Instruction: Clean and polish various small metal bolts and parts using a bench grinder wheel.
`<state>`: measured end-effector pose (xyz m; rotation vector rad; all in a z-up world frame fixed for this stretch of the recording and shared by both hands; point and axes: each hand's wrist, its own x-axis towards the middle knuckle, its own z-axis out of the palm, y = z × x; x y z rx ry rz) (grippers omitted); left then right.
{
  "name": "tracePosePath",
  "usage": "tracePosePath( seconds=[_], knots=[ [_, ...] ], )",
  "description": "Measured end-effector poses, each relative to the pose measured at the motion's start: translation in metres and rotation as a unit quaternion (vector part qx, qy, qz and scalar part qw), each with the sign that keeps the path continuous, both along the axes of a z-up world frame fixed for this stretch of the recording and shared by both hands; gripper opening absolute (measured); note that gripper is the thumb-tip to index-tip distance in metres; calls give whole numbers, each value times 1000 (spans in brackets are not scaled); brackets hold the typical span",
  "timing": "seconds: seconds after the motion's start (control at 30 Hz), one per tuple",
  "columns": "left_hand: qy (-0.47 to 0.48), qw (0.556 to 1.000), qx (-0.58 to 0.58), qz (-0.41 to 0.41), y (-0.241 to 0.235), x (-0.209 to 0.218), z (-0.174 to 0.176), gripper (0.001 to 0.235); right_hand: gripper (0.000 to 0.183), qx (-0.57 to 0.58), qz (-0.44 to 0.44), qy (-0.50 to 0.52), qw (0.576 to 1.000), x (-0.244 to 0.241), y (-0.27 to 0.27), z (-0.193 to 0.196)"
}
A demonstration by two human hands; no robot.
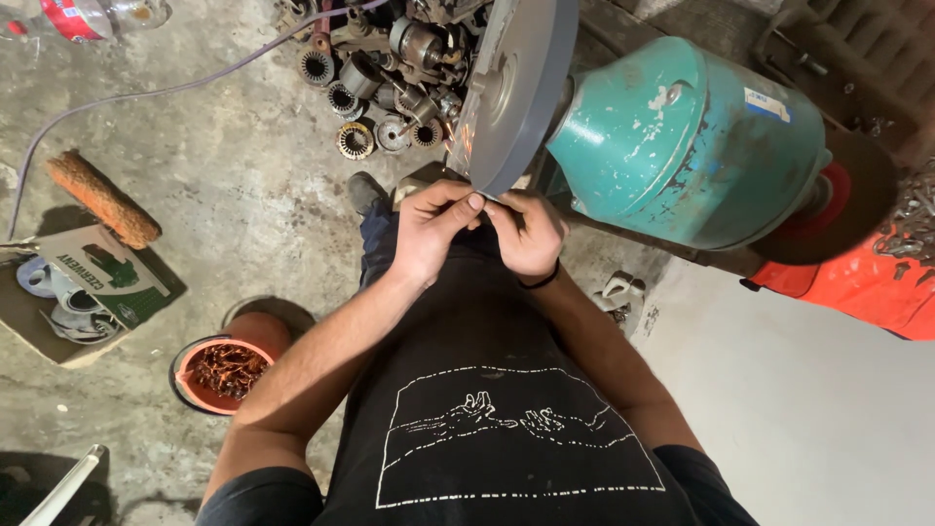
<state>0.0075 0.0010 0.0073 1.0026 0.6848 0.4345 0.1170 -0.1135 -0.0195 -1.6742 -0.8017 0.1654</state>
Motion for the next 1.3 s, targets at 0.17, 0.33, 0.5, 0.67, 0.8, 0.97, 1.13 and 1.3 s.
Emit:
tracePosePath(
  seconds=[0.17, 0.33, 0.5, 0.67, 0.8, 0.97, 1.13, 1.3],
  knots=[
    [2, 1000, 23, 5, 1, 1, 3, 14, 18, 4, 0, 12, 1000, -2, 2, 2],
    [3, 999, 37, 8, 1, 1, 4, 13, 17, 3, 0, 21, 1000, -4, 2, -1],
    [19, 999, 42, 18, -3, 0, -1, 15, 16, 17, 13, 39, 999, -3, 3, -3],
    [15, 998, 37, 41, -8, 2, 1, 16, 15, 23, 19, 79, 996, -7, 3, -4],
    [20, 999, 18, 48, -8, 1, -2, 17, 11, 18, 30, 137, 990, -9, 3, 0],
    [17, 998, 21, 48, -6, 2, 1, 16, 10, 22, 34, 142, 989, -9, 5, 6],
    [16, 998, 32, 46, -6, 2, 1, 17, 11, 25, 42, 162, 986, -10, 4, 2],
    [1, 999, 16, 28, -5, 2, 6, 15, 17, 27, 56, 199, 978, -11, 4, 4]
  ],
)
